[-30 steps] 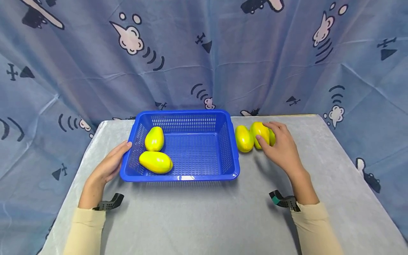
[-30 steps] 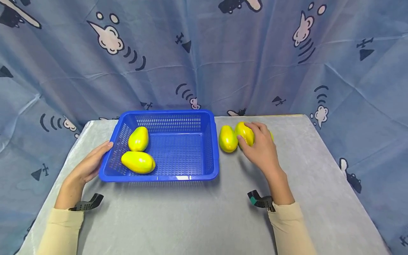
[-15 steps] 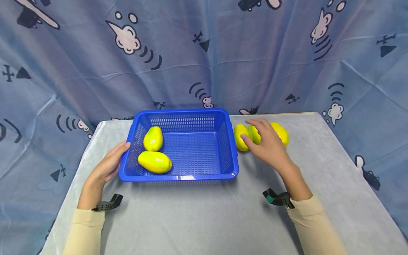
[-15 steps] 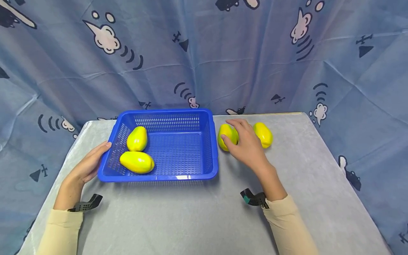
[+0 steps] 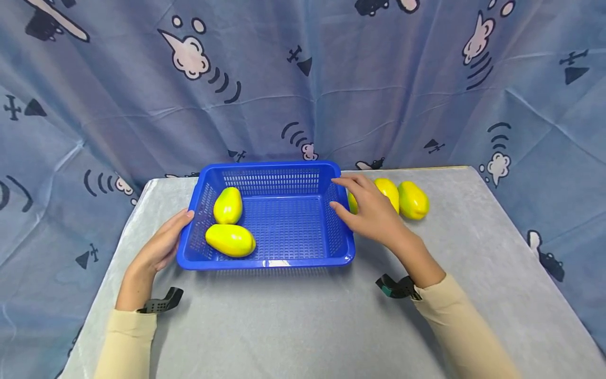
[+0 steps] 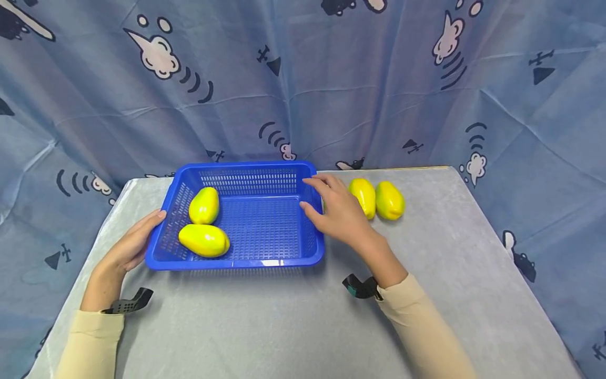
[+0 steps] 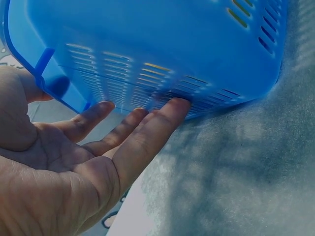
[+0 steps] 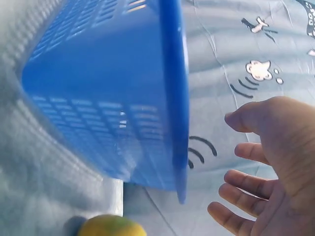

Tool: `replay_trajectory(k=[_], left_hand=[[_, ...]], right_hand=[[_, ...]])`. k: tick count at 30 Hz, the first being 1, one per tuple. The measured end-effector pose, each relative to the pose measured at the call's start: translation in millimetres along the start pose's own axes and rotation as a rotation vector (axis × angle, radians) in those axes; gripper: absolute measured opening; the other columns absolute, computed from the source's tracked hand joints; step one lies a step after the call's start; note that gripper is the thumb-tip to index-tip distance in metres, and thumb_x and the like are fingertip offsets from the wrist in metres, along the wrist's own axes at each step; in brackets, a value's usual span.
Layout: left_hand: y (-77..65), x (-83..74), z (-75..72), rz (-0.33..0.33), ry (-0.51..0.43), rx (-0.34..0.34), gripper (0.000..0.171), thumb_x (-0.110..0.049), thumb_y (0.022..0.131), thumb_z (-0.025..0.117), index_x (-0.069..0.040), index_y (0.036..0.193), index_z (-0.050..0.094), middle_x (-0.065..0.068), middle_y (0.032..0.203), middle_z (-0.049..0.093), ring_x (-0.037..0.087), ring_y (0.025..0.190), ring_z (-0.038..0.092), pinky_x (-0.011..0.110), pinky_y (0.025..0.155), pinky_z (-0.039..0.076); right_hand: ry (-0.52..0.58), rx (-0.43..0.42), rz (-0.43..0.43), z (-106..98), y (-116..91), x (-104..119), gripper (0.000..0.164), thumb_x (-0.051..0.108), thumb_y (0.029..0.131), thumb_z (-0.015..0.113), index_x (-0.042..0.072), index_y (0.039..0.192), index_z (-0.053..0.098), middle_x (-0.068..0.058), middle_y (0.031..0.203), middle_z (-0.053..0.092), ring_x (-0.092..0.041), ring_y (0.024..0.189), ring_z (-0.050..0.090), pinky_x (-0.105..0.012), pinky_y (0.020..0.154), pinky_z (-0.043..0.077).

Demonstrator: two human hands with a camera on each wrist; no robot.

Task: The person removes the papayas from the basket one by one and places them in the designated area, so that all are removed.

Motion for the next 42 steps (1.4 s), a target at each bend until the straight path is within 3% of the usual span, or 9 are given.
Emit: replay_trajectory(k=[6, 14, 21, 28, 36, 42], left_hand=[[2.7, -0.9, 1.3, -0.005, 0.017, -0.011, 0.074, -0.043, 0.116, 0.035, 0.004, 0.166, 0.008, -0.014, 0.124, 0.068, 0.001, 0.107, 0.070, 0.023, 0.091, 0.062], [-2.9, -3.6, -1.7, -0.021, 0.027, -0.001, 0.076, -0.043, 0.116, 0.035, 0.003, 0.167, 0.004, -0.015, 0.123, 0.067, 0.001, 0.108, 0.070, 0.024, 0.090, 0.063], [-5.6, -6.4, -5.1, -0.020, 0.004, 0.006, 0.076, -0.043, 0.116, 0.035, 0.003, 0.167, 0.002, -0.014, 0.122, 0.069, 0.003, 0.107, 0.072, 0.025, 0.089, 0.064], [-5.6, 4.7, -0.2, -0.023, -0.001, -0.002, 0.075, -0.042, 0.116, 0.034, 0.003, 0.167, 0.003, -0.016, 0.123, 0.068, 0.001, 0.108, 0.070, 0.024, 0.091, 0.063], [-5.7, 4.1, -0.4, -0.014, -0.014, -0.004, 0.074, -0.041, 0.116, 0.035, 0.004, 0.167, 0.004, -0.015, 0.123, 0.068, 0.001, 0.108, 0.070, 0.024, 0.091, 0.062], [-2.4, -1.1, -1.3, -0.008, 0.008, 0.010, 0.074, -0.043, 0.116, 0.035, 0.002, 0.167, 0.006, -0.014, 0.125, 0.067, 0.002, 0.109, 0.070, 0.024, 0.091, 0.062]], right_hand=[[-0.024, 0.018, -0.065, 3, 10, 16, 0.052, 0.033, 0.100, 0.072, 0.012, 0.146, 0.062, -0.013, 0.151, 0.057, -0.034, 0.142, 0.052, -0.057, 0.121, 0.045], [-0.043, 0.070, -0.121, 10, 19, 40, 0.051, 0.037, 0.101, 0.070, 0.015, 0.147, 0.061, -0.012, 0.150, 0.058, -0.033, 0.137, 0.058, -0.055, 0.110, 0.055], [-0.018, 0.113, -0.189, 14, 30, 56, 0.049, 0.034, 0.102, 0.070, 0.017, 0.147, 0.062, -0.009, 0.150, 0.059, -0.029, 0.139, 0.057, -0.053, 0.111, 0.055], [-0.041, 0.198, -0.212, 23, 35, 68, 0.045, 0.034, 0.102, 0.069, 0.020, 0.145, 0.064, -0.006, 0.146, 0.062, -0.027, 0.133, 0.063, -0.047, 0.099, 0.062], [-0.069, 0.354, -0.245, 37, 48, 80, 0.047, 0.035, 0.104, 0.066, 0.024, 0.149, 0.060, -0.005, 0.151, 0.059, -0.027, 0.140, 0.058, -0.053, 0.110, 0.056], [-0.049, 0.424, -0.281, 49, 56, 91, 0.046, 0.033, 0.104, 0.066, 0.022, 0.149, 0.060, -0.005, 0.151, 0.059, -0.025, 0.139, 0.058, -0.049, 0.114, 0.053]])
Point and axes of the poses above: each hand's wrist, its own y-axis towards the middle knuckle, its own z-axis out of the palm, x = y × z, the point moved 6 cm from there along y, towards the middle knuckle
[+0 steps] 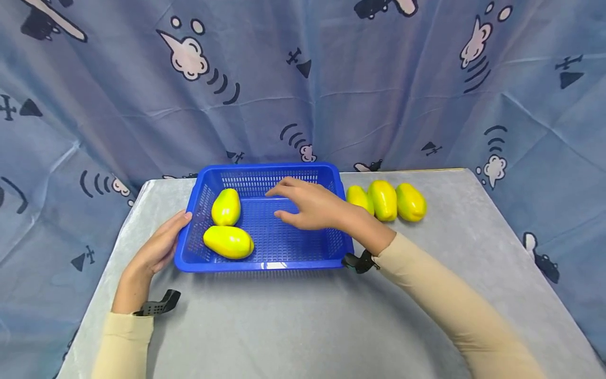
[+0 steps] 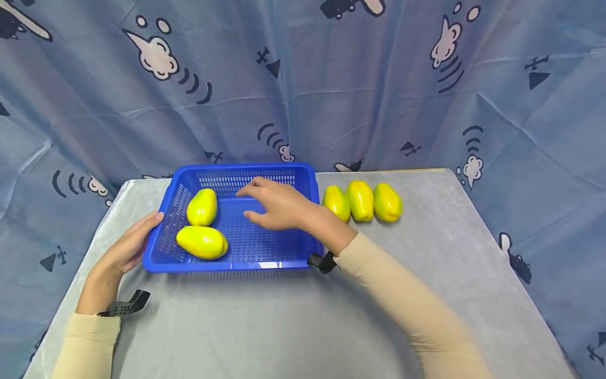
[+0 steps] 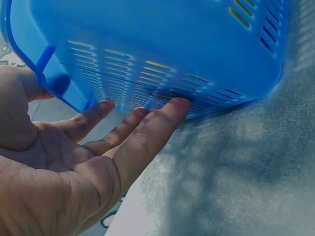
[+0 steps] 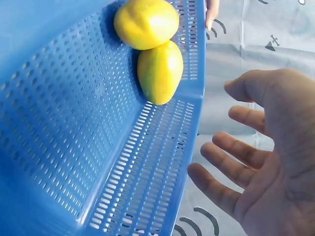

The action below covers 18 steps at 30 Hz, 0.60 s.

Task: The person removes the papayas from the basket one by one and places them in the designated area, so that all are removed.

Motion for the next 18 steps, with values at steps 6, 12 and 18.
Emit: replay_trajectory(k=[6, 12, 18], left_hand=[[1.4, -2.3, -0.4, 0.004, -0.005, 0.000, 0.074, -0.042, 0.116, 0.036, 0.003, 0.166, 0.007, -0.013, 0.124, 0.068, 0.002, 0.108, 0.070, 0.024, 0.090, 0.063], [-0.3, -1.2, -0.2, -0.009, -0.005, -0.001, 0.076, -0.043, 0.116, 0.036, 0.003, 0.167, 0.004, -0.014, 0.125, 0.068, 0.001, 0.109, 0.070, 0.024, 0.091, 0.062], [-0.7, -0.3, -1.7, -0.018, 0.011, -0.008, 0.077, -0.045, 0.116, 0.036, 0.001, 0.168, 0.003, -0.015, 0.126, 0.066, 0.001, 0.110, 0.069, 0.023, 0.092, 0.062]], right_hand=[[0.037, 0.048, -0.070, 7, 10, 10, 0.046, 0.029, 0.104, 0.066, 0.018, 0.148, 0.060, -0.006, 0.150, 0.059, -0.024, 0.136, 0.059, -0.042, 0.117, 0.051], [0.052, 0.112, -0.101, 18, 19, 18, 0.048, 0.030, 0.105, 0.065, 0.017, 0.150, 0.059, -0.007, 0.152, 0.058, -0.024, 0.138, 0.059, -0.042, 0.119, 0.050], [0.045, 0.163, -0.116, 25, 28, 26, 0.046, 0.031, 0.105, 0.065, 0.016, 0.149, 0.060, -0.005, 0.150, 0.060, -0.023, 0.137, 0.059, -0.041, 0.119, 0.050]])
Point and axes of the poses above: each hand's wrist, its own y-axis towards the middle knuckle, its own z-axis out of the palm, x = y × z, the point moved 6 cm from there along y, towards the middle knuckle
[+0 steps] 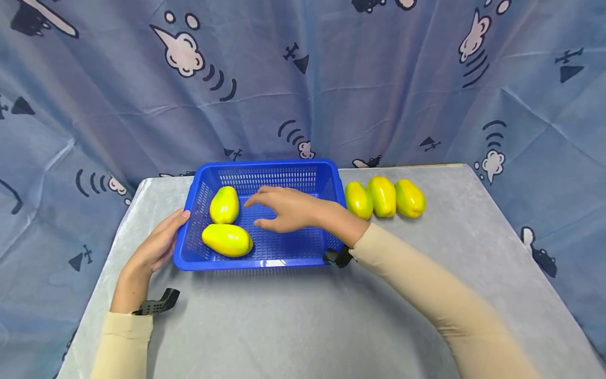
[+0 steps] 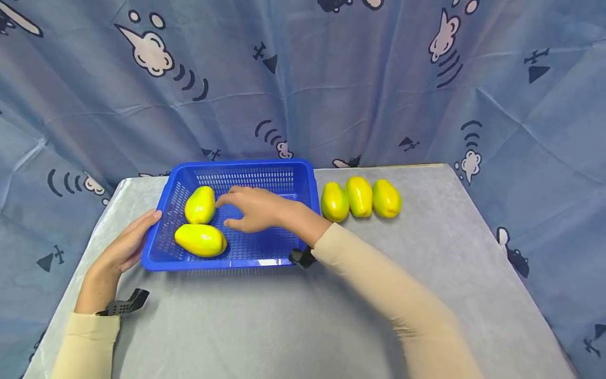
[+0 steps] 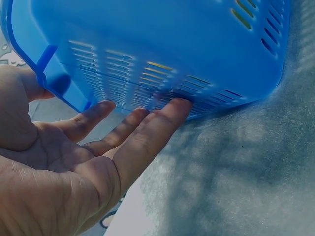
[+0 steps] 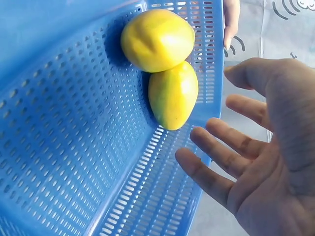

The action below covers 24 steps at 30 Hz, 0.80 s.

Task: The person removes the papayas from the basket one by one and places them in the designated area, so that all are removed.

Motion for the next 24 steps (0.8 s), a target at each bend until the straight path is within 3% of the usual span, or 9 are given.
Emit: replay_trajectory(k=[10, 19, 24], left_hand=[[-2.0, 2.3, -1.8, 0.008, 0.038, -0.002, 0.077, -0.044, 0.116, 0.035, 0.003, 0.168, 0.002, -0.016, 0.121, 0.069, 0.002, 0.106, 0.071, 0.024, 0.089, 0.063], [1.9, 1.3, 0.8, 0.019, -0.006, 0.015, 0.077, -0.042, 0.116, 0.036, 0.004, 0.167, 0.002, -0.016, 0.122, 0.070, 0.002, 0.107, 0.072, 0.024, 0.090, 0.063], [2.0, -0.1, 2.1, 0.051, -0.029, 0.044, 0.074, -0.038, 0.117, 0.034, 0.007, 0.165, 0.003, -0.014, 0.122, 0.072, 0.003, 0.107, 0.072, 0.025, 0.089, 0.064]], right_hand=[[0.038, 0.059, -0.050, 4, 24, 17, 0.046, 0.031, 0.105, 0.067, 0.011, 0.146, 0.061, -0.007, 0.149, 0.062, -0.028, 0.133, 0.062, -0.039, 0.116, 0.051], [-0.053, 0.162, -0.001, 13, 40, 24, 0.055, 0.035, 0.105, 0.066, 0.015, 0.155, 0.054, -0.002, 0.160, 0.055, -0.020, 0.152, 0.047, -0.038, 0.129, 0.038], [-0.082, 0.212, 0.005, 19, 45, 28, 0.057, 0.035, 0.106, 0.065, 0.016, 0.157, 0.051, -0.001, 0.160, 0.055, -0.019, 0.151, 0.048, -0.035, 0.129, 0.037]])
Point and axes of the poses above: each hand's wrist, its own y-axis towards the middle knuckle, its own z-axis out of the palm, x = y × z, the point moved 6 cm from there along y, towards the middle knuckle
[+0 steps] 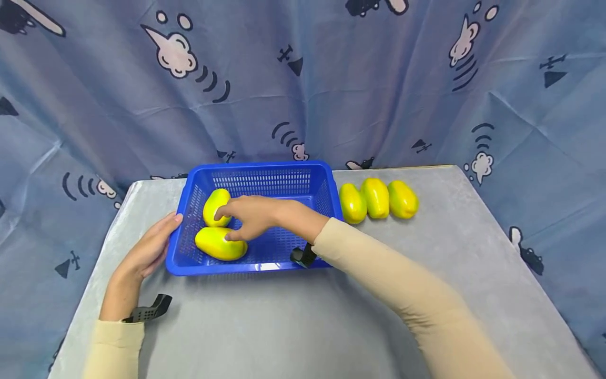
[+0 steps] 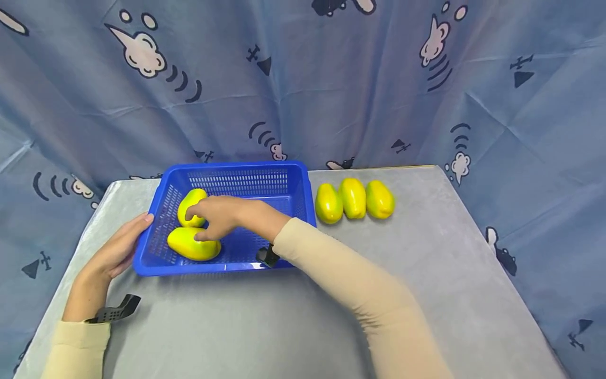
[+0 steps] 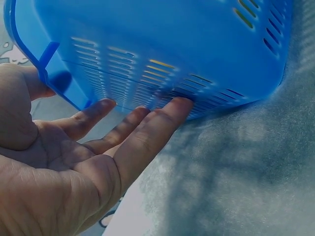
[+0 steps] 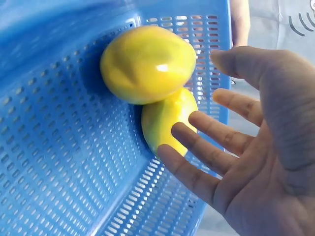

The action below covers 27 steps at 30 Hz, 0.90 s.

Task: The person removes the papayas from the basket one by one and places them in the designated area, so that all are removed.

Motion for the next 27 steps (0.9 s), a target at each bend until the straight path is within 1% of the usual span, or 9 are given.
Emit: replay_trajectory(k=[4, 7, 11, 15, 19, 22, 27], left_hand=[[-4.7, 4.2, 1.6, 0.012, -0.019, 0.019, 0.068, -0.036, 0.117, 0.033, 0.006, 0.164, 0.007, -0.013, 0.123, 0.072, 0.005, 0.108, 0.073, 0.027, 0.089, 0.064], [-4.3, 3.7, 1.5, 0.028, -0.049, 0.031, 0.064, -0.034, 0.118, 0.032, 0.004, 0.164, 0.010, -0.011, 0.124, 0.073, 0.006, 0.107, 0.074, 0.028, 0.089, 0.064], [-2.4, 1.6, 1.3, 0.038, -0.047, 0.032, 0.061, -0.033, 0.118, 0.032, 0.003, 0.163, 0.013, -0.011, 0.123, 0.074, 0.006, 0.107, 0.074, 0.027, 0.088, 0.065], [-1.8, 0.6, 1.4, 0.026, -0.023, 0.033, 0.063, -0.034, 0.118, 0.032, 0.004, 0.163, 0.010, -0.013, 0.123, 0.073, 0.005, 0.108, 0.073, 0.027, 0.089, 0.064], [-3.2, -1.0, -1.0, -0.008, 0.005, 0.019, 0.072, -0.038, 0.117, 0.033, 0.007, 0.165, 0.002, -0.016, 0.122, 0.072, 0.003, 0.108, 0.073, 0.026, 0.089, 0.064], [-3.6, -2.1, -1.6, -0.021, 0.013, 0.014, 0.075, -0.040, 0.117, 0.033, 0.007, 0.165, 0.000, -0.016, 0.121, 0.072, 0.003, 0.108, 0.073, 0.026, 0.089, 0.064], [-2.4, -1.3, 1.1, -0.005, 0.007, 0.017, 0.071, -0.039, 0.117, 0.033, 0.007, 0.165, 0.005, -0.016, 0.123, 0.072, 0.004, 0.110, 0.073, 0.026, 0.091, 0.064]], right_hand=[[-0.001, 0.042, 0.000, 9, 5, 6, 0.058, 0.035, 0.106, 0.064, 0.015, 0.158, 0.050, -0.001, 0.158, 0.057, -0.018, 0.144, 0.052, -0.033, 0.126, 0.040], [-0.001, 0.049, 0.003, 11, 9, 8, 0.058, 0.036, 0.105, 0.064, 0.016, 0.158, 0.050, -0.001, 0.155, 0.059, -0.017, 0.136, 0.055, -0.031, 0.122, 0.043], [0.008, 0.074, 0.010, 13, 14, 10, 0.063, 0.036, 0.105, 0.064, 0.016, 0.161, 0.044, -0.002, 0.153, 0.058, -0.015, 0.129, 0.055, -0.030, 0.120, 0.044], [0.029, 0.097, 0.037, 14, 17, 10, 0.066, 0.036, 0.105, 0.065, 0.017, 0.163, 0.040, -0.001, 0.153, 0.057, -0.013, 0.130, 0.053, -0.030, 0.122, 0.043], [0.050, 0.108, 0.050, 15, 20, 13, 0.065, 0.038, 0.105, 0.065, 0.019, 0.162, 0.042, 0.000, 0.155, 0.055, -0.015, 0.132, 0.052, -0.032, 0.124, 0.041], [0.051, 0.134, 0.062, 18, 22, 15, 0.068, 0.038, 0.104, 0.066, 0.019, 0.164, 0.040, -0.001, 0.158, 0.053, -0.015, 0.135, 0.051, -0.032, 0.126, 0.039], [0.042, 0.175, 0.084, 24, 25, 11, 0.069, 0.036, 0.104, 0.068, 0.019, 0.164, 0.039, -0.001, 0.154, 0.055, -0.015, 0.131, 0.051, -0.031, 0.124, 0.040]])
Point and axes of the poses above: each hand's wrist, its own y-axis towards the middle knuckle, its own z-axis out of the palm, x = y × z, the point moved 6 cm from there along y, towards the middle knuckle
